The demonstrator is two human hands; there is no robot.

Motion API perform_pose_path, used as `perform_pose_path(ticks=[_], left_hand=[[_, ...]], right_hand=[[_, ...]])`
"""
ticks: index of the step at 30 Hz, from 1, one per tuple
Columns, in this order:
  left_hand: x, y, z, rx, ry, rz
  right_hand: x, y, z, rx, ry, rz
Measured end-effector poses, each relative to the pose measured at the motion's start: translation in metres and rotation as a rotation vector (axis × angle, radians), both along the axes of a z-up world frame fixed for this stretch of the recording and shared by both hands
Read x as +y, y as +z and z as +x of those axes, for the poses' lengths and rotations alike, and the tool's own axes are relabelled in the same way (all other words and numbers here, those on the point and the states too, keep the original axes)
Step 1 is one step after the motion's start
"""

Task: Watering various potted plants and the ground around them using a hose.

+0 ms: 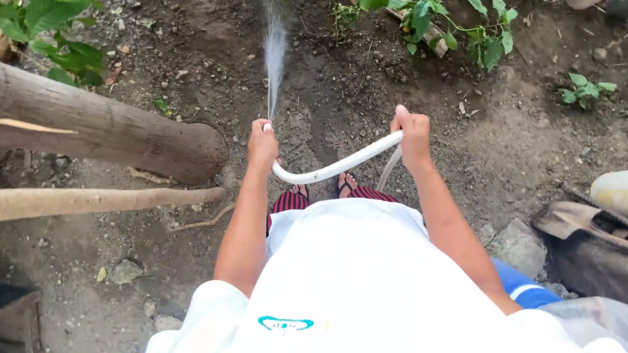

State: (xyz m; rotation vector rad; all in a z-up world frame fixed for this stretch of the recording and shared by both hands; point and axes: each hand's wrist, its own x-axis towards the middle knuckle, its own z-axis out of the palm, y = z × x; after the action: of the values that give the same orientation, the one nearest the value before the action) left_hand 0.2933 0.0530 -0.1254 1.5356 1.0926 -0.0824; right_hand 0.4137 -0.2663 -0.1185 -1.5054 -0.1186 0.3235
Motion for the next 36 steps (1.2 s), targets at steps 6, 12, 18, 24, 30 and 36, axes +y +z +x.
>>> perform_pose_path(ticks=[6, 12, 18, 24, 30, 36], left_hand=[[-0.001, -0.005, 0.005, 0.093, -0.058, 0.025], [0.0, -0.002, 0.009, 0.102, -0.089, 0.037], [0.003, -0.003, 0.007, 0.107, -0.094, 0.035], [0.006, -0.001, 0.005, 0.081, -0.094, 0.026], [0.007, 0.007, 0.005, 0.073, -0.11, 0.026], [0.01, 0.009, 0.008, 0.03, -0.12, 0.0]], right_hand=[[-0.012, 0.005, -0.015, 0.043, -0.065, -0.08], [-0.016, 0.005, -0.024, 0.033, -0.094, -0.045], [-0.017, 0.001, -0.031, 0.031, -0.121, -0.009], [-0.017, 0.006, -0.036, 0.027, -0.131, -0.031], [-0.013, 0.018, -0.039, 0.021, -0.127, -0.036], [-0.01, 0.025, -0.039, 0.012, -0.136, -0.014]])
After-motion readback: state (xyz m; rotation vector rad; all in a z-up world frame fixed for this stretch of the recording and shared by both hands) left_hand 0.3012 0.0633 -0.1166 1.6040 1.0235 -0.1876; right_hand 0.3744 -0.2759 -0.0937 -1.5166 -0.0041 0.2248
